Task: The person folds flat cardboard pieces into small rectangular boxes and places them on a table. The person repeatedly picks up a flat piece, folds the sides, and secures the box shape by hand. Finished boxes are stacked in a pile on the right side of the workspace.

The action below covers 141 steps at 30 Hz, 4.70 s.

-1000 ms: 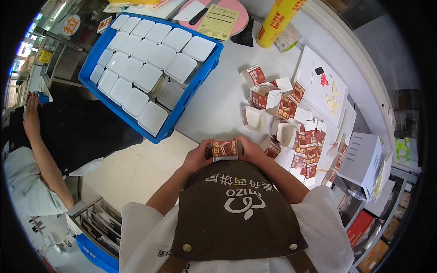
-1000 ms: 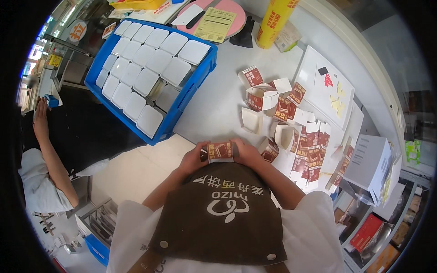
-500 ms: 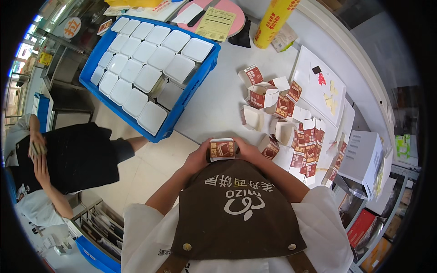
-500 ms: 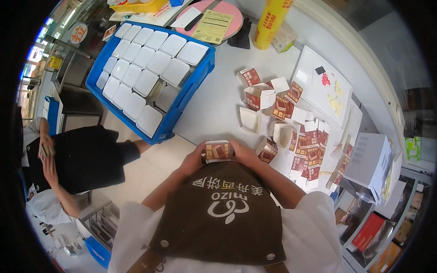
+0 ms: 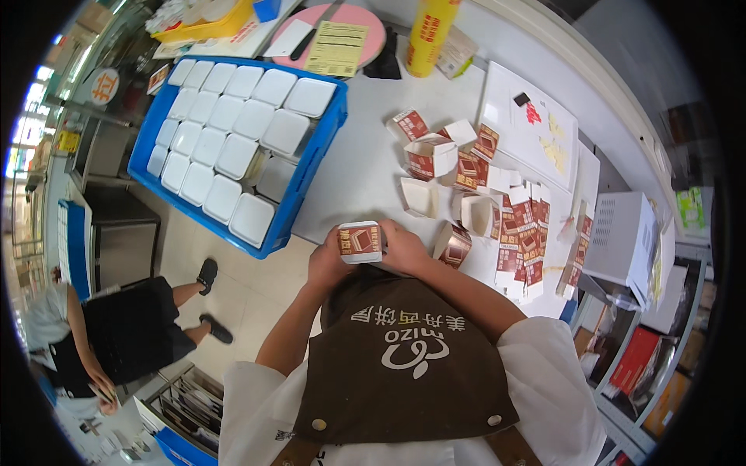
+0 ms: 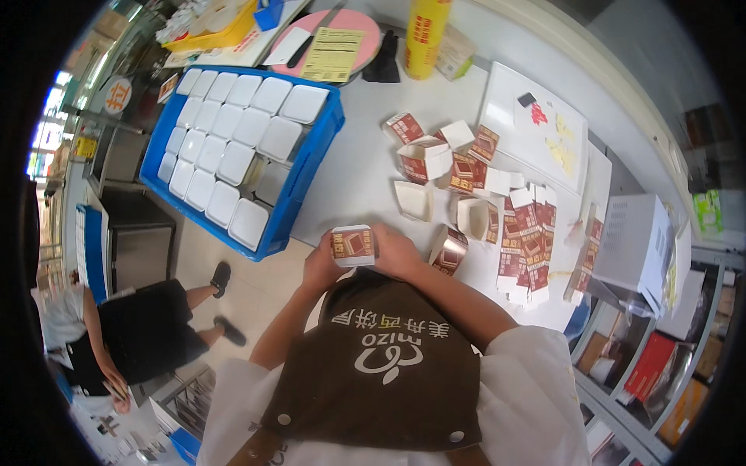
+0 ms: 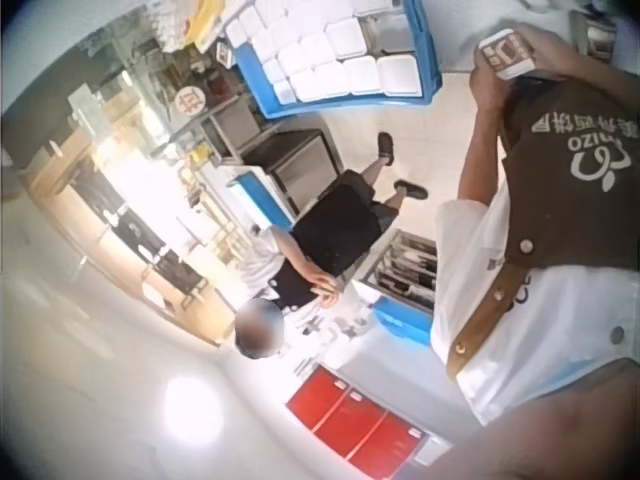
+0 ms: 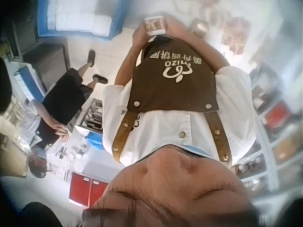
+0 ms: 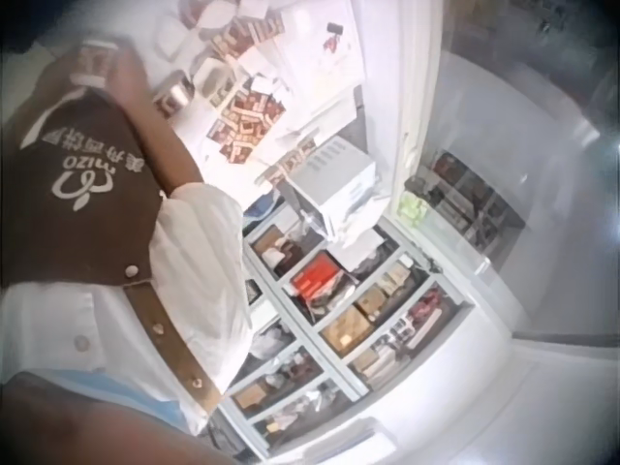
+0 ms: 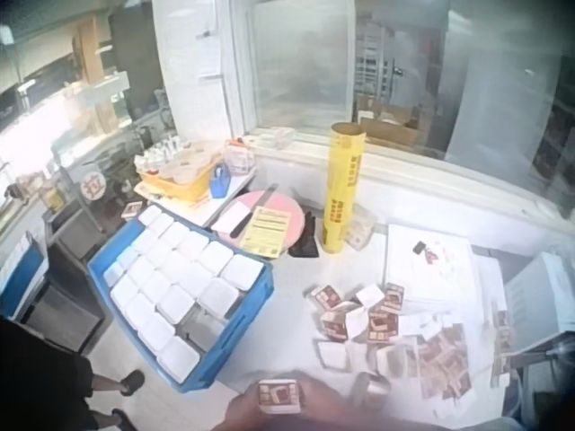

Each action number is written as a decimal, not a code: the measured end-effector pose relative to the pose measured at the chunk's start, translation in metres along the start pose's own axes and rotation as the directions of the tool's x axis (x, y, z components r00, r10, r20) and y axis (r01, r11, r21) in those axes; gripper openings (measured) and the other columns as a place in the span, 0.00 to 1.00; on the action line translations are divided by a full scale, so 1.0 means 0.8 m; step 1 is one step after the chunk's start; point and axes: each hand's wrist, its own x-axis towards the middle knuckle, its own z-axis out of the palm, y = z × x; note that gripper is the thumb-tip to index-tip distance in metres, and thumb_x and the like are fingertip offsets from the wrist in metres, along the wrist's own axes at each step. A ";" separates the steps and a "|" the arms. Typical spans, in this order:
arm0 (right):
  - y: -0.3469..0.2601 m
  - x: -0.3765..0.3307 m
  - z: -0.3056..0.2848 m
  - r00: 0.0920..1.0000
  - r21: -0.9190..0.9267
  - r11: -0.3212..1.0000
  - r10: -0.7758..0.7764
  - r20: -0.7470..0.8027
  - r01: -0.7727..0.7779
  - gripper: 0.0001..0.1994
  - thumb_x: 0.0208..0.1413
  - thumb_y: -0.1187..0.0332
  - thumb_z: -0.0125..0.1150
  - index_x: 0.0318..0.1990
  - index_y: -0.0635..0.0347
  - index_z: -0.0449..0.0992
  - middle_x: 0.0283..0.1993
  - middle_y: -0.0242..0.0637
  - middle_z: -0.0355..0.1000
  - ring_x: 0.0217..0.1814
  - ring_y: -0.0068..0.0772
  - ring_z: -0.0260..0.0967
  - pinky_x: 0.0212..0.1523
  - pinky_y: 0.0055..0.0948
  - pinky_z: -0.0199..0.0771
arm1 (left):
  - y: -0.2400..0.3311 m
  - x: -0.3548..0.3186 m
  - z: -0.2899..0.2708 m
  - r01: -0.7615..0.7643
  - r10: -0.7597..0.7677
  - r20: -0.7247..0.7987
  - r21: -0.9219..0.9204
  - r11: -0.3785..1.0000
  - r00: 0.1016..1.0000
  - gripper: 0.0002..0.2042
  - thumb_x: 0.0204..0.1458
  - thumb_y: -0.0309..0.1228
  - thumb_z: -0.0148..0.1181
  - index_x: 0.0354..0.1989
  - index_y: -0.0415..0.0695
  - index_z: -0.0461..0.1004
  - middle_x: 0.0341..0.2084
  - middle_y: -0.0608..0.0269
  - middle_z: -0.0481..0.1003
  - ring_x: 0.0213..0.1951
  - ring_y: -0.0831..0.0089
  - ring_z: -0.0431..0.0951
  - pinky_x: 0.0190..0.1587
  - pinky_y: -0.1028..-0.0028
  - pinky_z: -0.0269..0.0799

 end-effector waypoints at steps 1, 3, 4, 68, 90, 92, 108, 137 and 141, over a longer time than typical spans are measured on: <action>0.001 0.002 0.001 1.000 0.014 1.000 -0.018 0.021 0.018 0.33 0.49 0.56 0.68 0.60 0.57 0.62 0.56 0.53 0.71 0.52 0.55 0.73 0.50 0.47 0.74 | -0.004 -0.003 0.005 -0.021 0.021 -0.040 0.007 1.000 0.999 0.42 0.38 0.41 0.76 0.63 0.46 0.59 0.47 0.50 0.78 0.47 0.50 0.79 0.47 0.57 0.76; 0.007 0.009 -0.002 0.997 0.038 0.998 -0.054 0.051 0.052 0.33 0.50 0.59 0.67 0.62 0.57 0.60 0.58 0.52 0.69 0.54 0.55 0.72 0.51 0.47 0.74 | 0.002 -0.004 0.006 -0.002 0.002 -0.067 -0.010 1.000 0.998 0.43 0.38 0.42 0.76 0.62 0.44 0.59 0.49 0.51 0.77 0.49 0.52 0.79 0.48 0.58 0.76; 0.010 0.005 -0.005 0.992 0.027 0.992 -0.123 -0.021 0.124 0.33 0.50 0.61 0.66 0.63 0.57 0.59 0.59 0.52 0.68 0.54 0.54 0.72 0.52 0.47 0.73 | 0.000 -0.001 0.010 0.035 -0.035 -0.051 -0.009 0.999 0.998 0.44 0.38 0.43 0.77 0.63 0.44 0.58 0.50 0.51 0.77 0.50 0.52 0.79 0.49 0.59 0.76; 0.270 -0.330 -0.194 0.972 0.973 -0.006 -0.058 0.229 -0.230 0.16 0.63 0.57 0.60 0.50 0.57 0.72 0.44 0.32 0.72 0.46 0.26 0.70 0.46 0.29 0.72 | 0.419 -0.099 0.102 0.003 0.433 0.030 -0.998 0.063 0.901 0.18 0.63 0.38 0.53 0.55 0.37 0.69 0.45 0.44 0.78 0.49 0.53 0.78 0.55 0.56 0.72; 0.113 -0.333 -0.345 0.972 0.869 0.477 -0.233 -0.015 0.128 0.29 0.59 0.79 0.54 0.67 0.57 0.54 0.52 0.41 0.73 0.56 0.32 0.72 0.57 0.33 0.69 | 0.420 -0.114 0.071 0.201 0.452 0.236 -0.972 0.125 0.860 0.17 0.61 0.41 0.48 0.22 0.46 0.67 0.17 0.67 0.69 0.24 0.73 0.68 0.45 0.68 0.71; 0.097 -0.338 -0.354 0.967 0.722 0.657 -0.244 -0.068 0.217 0.32 0.58 0.78 0.56 0.68 0.56 0.52 0.50 0.43 0.74 0.56 0.36 0.72 0.57 0.34 0.70 | 0.441 -0.128 0.056 0.238 0.241 0.313 -0.926 0.293 0.919 0.15 0.60 0.39 0.52 0.23 0.46 0.69 0.19 0.67 0.72 0.25 0.74 0.70 0.39 0.73 0.71; 0.090 -0.341 -0.327 0.898 0.678 0.590 -0.253 -0.359 0.437 0.37 0.58 0.78 0.61 0.72 0.60 0.50 0.31 0.29 0.68 0.33 0.22 0.67 0.39 0.24 0.67 | 0.459 -0.137 0.043 -0.116 0.226 0.030 -0.786 0.608 0.974 0.13 0.56 0.24 0.62 0.22 0.44 0.65 0.21 0.75 0.69 0.25 0.89 0.65 0.29 0.82 0.60; 0.119 -0.324 -0.322 0.939 0.811 0.486 -0.065 -0.339 0.326 0.22 0.68 0.70 0.51 0.67 0.58 0.59 0.35 0.28 0.67 0.35 0.14 0.62 0.37 0.17 0.63 | 0.488 -0.145 0.060 -0.663 0.669 0.049 -0.098 0.742 0.742 0.38 0.37 0.38 0.78 0.59 0.45 0.67 0.49 0.55 0.74 0.52 0.56 0.74 0.55 0.62 0.69; 0.122 -0.316 -0.315 0.934 0.907 0.248 0.017 -0.356 0.341 0.16 0.70 0.63 0.49 0.60 0.59 0.67 0.39 0.27 0.69 0.39 0.12 0.63 0.38 0.16 0.64 | 0.453 -0.141 0.082 -0.536 0.606 -0.069 -0.554 0.637 0.792 0.38 0.43 0.40 0.75 0.63 0.40 0.64 0.55 0.53 0.69 0.57 0.60 0.71 0.59 0.64 0.65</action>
